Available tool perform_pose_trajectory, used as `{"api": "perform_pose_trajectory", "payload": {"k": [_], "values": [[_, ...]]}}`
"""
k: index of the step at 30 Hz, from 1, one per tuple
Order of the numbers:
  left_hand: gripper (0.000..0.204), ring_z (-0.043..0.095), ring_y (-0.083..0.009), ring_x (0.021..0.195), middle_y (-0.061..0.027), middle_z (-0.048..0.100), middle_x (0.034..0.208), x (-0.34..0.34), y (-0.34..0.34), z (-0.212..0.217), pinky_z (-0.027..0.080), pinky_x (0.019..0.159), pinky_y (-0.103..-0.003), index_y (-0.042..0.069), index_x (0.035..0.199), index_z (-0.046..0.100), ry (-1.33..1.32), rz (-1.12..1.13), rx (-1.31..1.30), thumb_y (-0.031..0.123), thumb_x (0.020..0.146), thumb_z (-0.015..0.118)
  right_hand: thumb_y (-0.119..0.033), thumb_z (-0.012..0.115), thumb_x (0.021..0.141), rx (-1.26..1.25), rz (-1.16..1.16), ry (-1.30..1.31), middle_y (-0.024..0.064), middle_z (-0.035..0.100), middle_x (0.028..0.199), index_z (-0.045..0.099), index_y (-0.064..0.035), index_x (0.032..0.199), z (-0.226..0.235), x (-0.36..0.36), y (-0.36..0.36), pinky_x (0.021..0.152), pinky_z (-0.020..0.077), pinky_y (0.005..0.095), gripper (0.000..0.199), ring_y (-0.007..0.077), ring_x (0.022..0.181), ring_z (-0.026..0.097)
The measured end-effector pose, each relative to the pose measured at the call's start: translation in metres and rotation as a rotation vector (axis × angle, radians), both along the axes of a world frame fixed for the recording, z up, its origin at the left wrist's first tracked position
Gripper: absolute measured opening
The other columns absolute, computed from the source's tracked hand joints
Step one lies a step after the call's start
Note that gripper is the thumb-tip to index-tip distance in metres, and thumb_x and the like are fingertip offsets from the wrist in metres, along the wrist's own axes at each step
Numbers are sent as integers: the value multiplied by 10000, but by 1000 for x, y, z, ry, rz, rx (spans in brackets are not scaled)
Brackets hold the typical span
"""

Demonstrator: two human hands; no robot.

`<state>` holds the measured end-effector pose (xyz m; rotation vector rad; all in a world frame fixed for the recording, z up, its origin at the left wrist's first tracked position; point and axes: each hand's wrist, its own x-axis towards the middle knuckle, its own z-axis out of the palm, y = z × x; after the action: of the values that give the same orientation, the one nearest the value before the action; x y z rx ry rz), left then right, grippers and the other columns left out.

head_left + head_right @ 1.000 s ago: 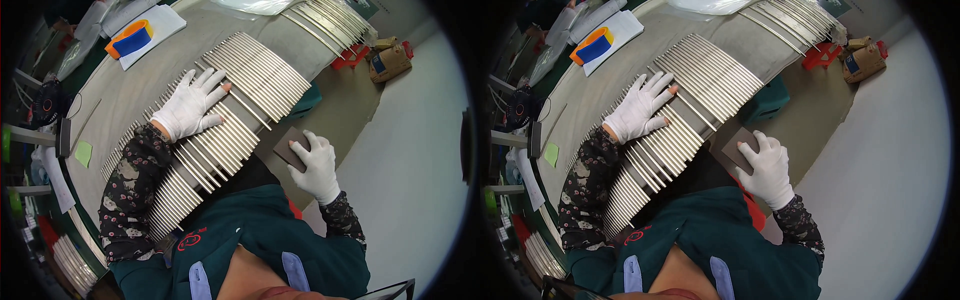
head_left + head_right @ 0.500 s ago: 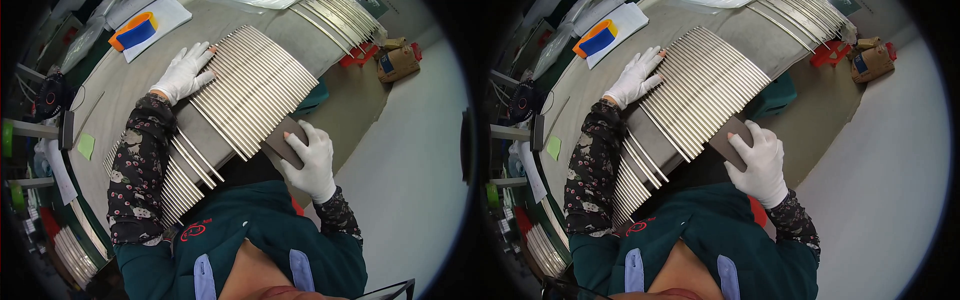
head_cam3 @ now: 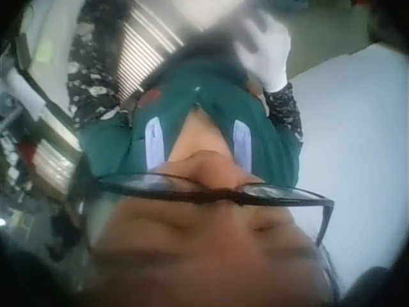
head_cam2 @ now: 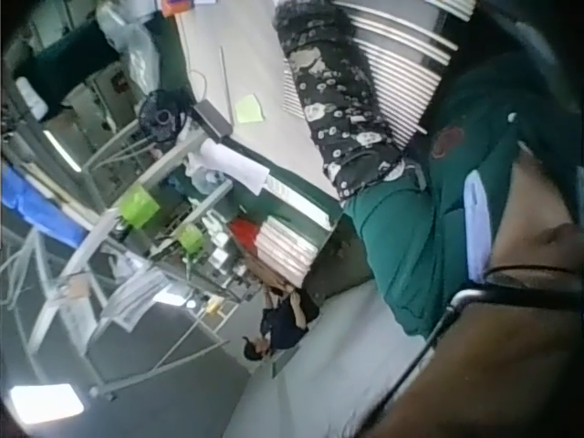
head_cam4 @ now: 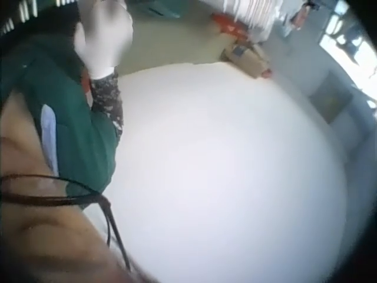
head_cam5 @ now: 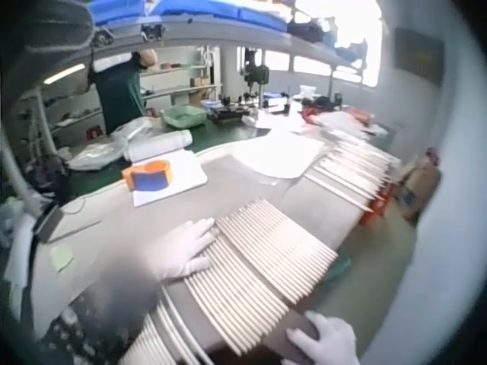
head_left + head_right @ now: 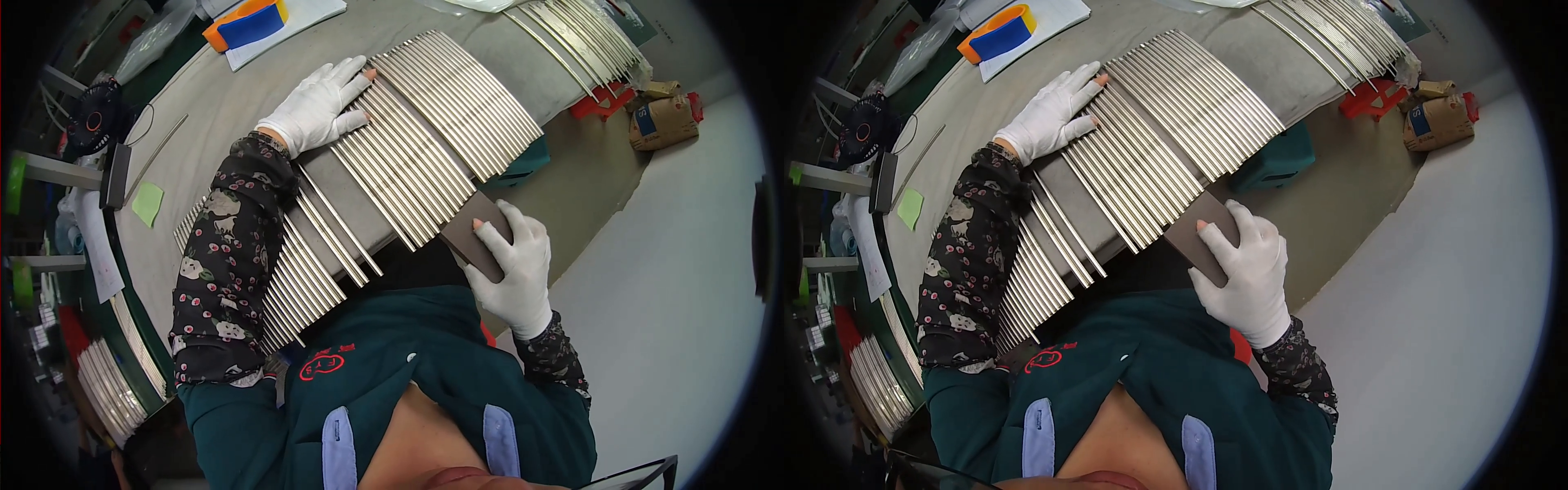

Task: The recorder uses a sanding block to sand a batch of aligned metal rods on a workbench.

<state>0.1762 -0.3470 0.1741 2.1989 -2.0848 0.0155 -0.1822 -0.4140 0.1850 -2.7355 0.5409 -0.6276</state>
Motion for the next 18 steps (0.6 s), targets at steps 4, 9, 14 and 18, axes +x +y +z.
{"api": "perform_pose_trajectory", "payload": {"k": [4,9,14,18], "values": [[647,245,-324,1408,-146,245,1527,-13,9,6,165,1160,-503,110,1448,339,-233,7,-82,482,934,468,-182,782,578,-16,-8,22,174,488,1291,614,-155,1133,7,-4,1,856,396,415,580,320,1055,489],[726,192,-359,1426,-152,191,1552,-41,34,20,123,1146,-564,160,1490,254,-121,-229,-10,608,927,347,-170,780,591,-50,-44,-24,178,493,1285,611,-135,1134,4,-12,-3,879,400,425,570,325,1048,491],[746,212,-386,1413,-178,212,1540,-47,52,13,136,1136,-571,152,1487,260,-67,-233,31,614,912,370,-163,787,602,-87,-82,-65,187,503,1270,612,-117,1126,6,-11,-4,886,405,433,554,332,1039,491],[748,226,-386,1406,-187,226,1533,-45,57,13,139,1134,-568,139,1486,263,-83,-234,37,617,917,348,-155,787,601,-77,-68,-85,193,500,1272,612,-110,1124,8,-8,-2,888,407,436,553,337,1036,490]]}}
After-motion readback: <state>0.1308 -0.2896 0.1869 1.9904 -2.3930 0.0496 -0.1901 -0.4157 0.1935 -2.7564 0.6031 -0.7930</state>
